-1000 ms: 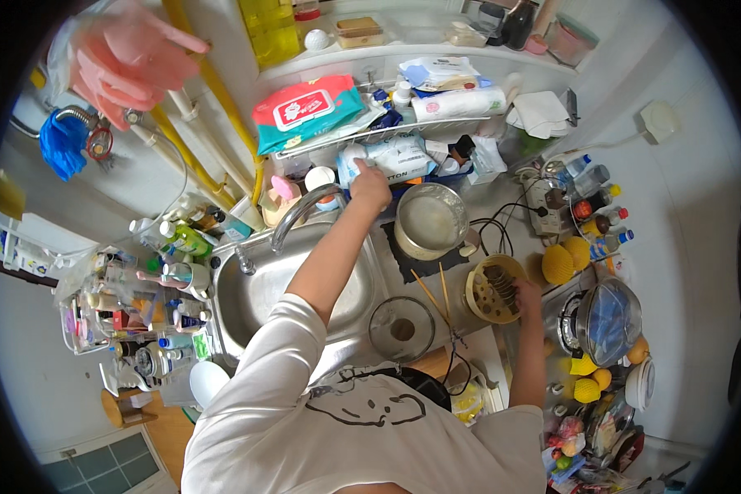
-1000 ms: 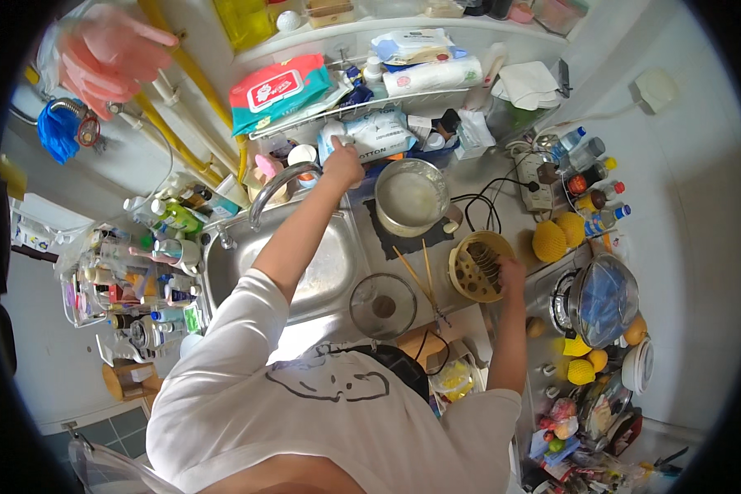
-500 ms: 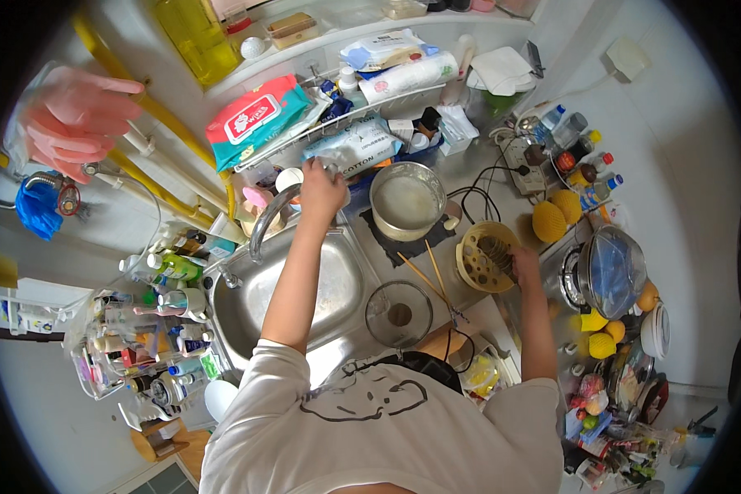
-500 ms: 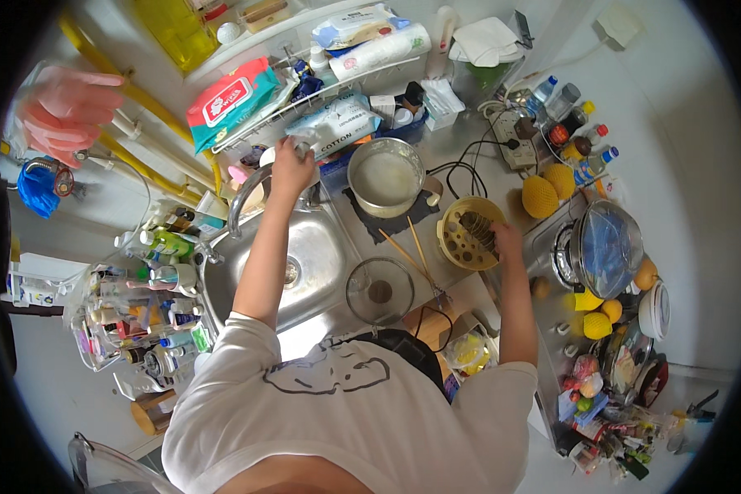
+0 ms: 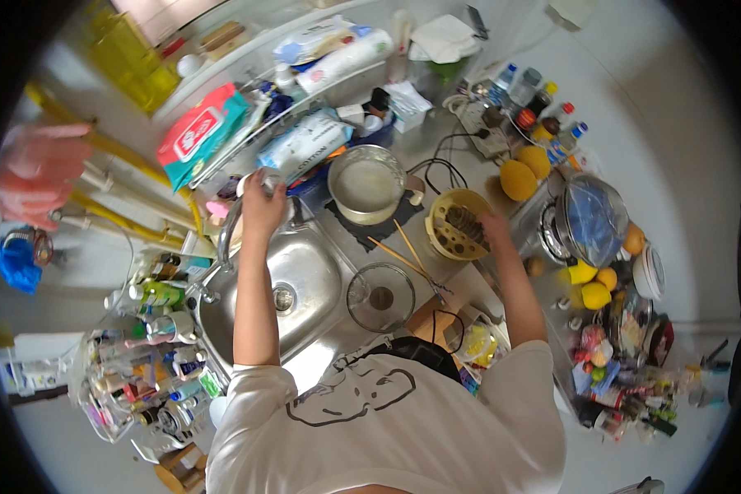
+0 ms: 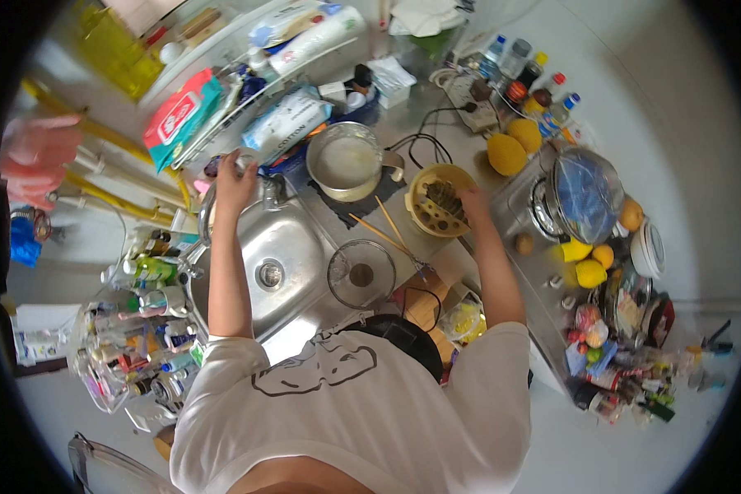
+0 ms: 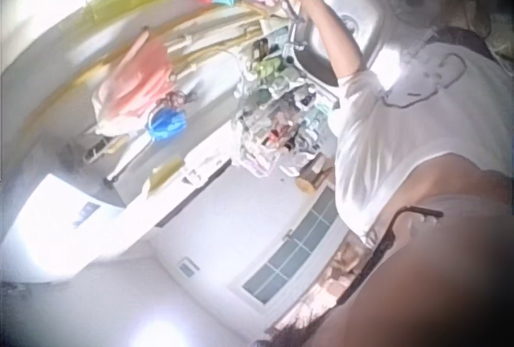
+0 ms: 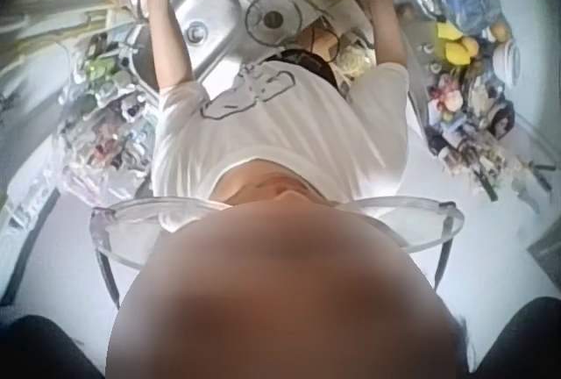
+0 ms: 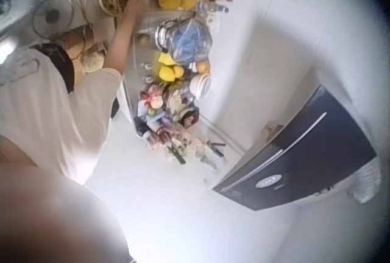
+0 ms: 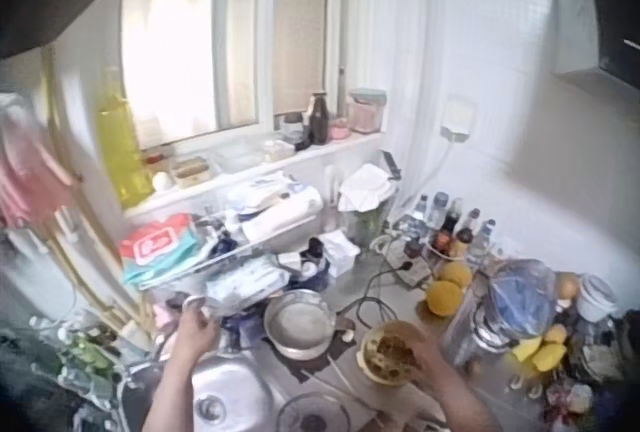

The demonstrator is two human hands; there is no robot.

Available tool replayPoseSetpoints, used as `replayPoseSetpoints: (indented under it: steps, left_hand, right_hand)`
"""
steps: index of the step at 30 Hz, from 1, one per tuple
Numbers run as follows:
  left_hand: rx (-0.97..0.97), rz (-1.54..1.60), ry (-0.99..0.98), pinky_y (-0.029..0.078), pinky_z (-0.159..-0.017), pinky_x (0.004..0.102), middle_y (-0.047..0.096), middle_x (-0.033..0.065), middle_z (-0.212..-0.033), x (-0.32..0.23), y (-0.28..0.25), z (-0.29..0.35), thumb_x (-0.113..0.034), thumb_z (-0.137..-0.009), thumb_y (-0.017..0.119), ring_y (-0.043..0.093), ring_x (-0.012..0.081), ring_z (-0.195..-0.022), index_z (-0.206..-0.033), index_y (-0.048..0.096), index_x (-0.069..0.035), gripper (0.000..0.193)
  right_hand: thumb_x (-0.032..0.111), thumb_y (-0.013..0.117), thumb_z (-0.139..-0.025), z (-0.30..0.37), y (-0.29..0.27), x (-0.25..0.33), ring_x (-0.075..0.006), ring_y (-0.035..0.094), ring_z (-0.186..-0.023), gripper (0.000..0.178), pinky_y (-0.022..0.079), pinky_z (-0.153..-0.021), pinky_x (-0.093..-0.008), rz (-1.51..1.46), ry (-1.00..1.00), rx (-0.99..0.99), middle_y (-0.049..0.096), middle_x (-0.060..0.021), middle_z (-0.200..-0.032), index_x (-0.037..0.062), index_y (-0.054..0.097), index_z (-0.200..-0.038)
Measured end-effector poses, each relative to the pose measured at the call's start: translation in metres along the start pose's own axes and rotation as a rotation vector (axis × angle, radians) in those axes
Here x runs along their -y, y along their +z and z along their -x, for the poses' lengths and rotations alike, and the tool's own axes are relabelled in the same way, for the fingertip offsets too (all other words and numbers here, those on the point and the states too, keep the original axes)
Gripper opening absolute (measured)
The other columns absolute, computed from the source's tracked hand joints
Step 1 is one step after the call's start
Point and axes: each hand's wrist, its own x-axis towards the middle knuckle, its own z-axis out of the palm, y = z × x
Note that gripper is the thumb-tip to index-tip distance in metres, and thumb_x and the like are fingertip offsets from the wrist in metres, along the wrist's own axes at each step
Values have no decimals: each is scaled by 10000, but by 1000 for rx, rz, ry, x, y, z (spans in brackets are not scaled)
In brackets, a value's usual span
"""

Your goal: The person washes a white plate and a yellow perforated steamer basket in a kitchen sink using a sponge and running water. The person scrubs both sides of each item and rinses them under the tap.

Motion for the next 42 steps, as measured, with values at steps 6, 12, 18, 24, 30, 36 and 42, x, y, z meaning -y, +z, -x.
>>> replayPoseSetpoints:
  steps: [6,12,18,24,30,36,42]
  left_hand:
    - [32,59,-37,391,-910,383,481,243,-1150,1,-2,7,-206,-757,621,495,374,-1044,-1153,465,69,507]
    - [134,113,-99,379,-927,375,441,235,-1206,1,-4,13,-202,-762,616,462,362,-1100,-1180,449,54,518]
    - [123,135,-107,358,-954,371,394,243,-1256,2,-4,9,-192,-761,617,427,363,-1147,-1215,403,80,571]
    - [106,130,-96,324,-991,369,262,269,-1343,3,13,-9,-184,-757,612,349,396,-1208,-1298,261,86,699]
    - [106,-67,-175,415,-901,403,164,253,-1395,1,45,-42,-159,-745,599,475,415,-1075,-1317,182,80,747]
    - [405,-236,-237,416,-906,397,136,329,-1365,33,76,-27,-184,-746,601,490,423,-1056,-1251,350,64,615]
    - [228,-171,-127,463,-802,443,206,317,-1328,24,65,-13,-153,-743,616,537,441,-943,-1197,426,-20,510]
  right_hand:
    - [114,594,-718,-19,17,-24,-156,390,-435,139,305,-414,-323,61,-46,5,449,-61,-541,1,523,-681]
    - [147,595,-746,-47,23,-60,-177,445,-469,164,344,-435,-332,270,-46,-66,501,-80,-593,-14,567,-765]
    - [201,610,-734,-59,13,-49,-274,583,-616,235,447,-571,-375,814,-333,25,603,-166,-681,-19,625,-814]
    - [260,631,-717,-23,30,22,-341,585,-680,285,461,-619,-397,929,-538,-7,602,-198,-707,-22,612,-752]
    - [259,626,-720,-12,40,40,-329,595,-682,279,466,-616,-389,910,-638,36,604,-183,-694,-17,626,-763]
    - [241,597,-758,-8,54,47,-336,593,-732,249,471,-661,-398,855,-620,117,622,-170,-759,-2,630,-800]
    - [209,580,-777,-45,91,97,-308,571,-665,214,454,-601,-375,610,-827,32,598,-151,-714,-3,603,-796]
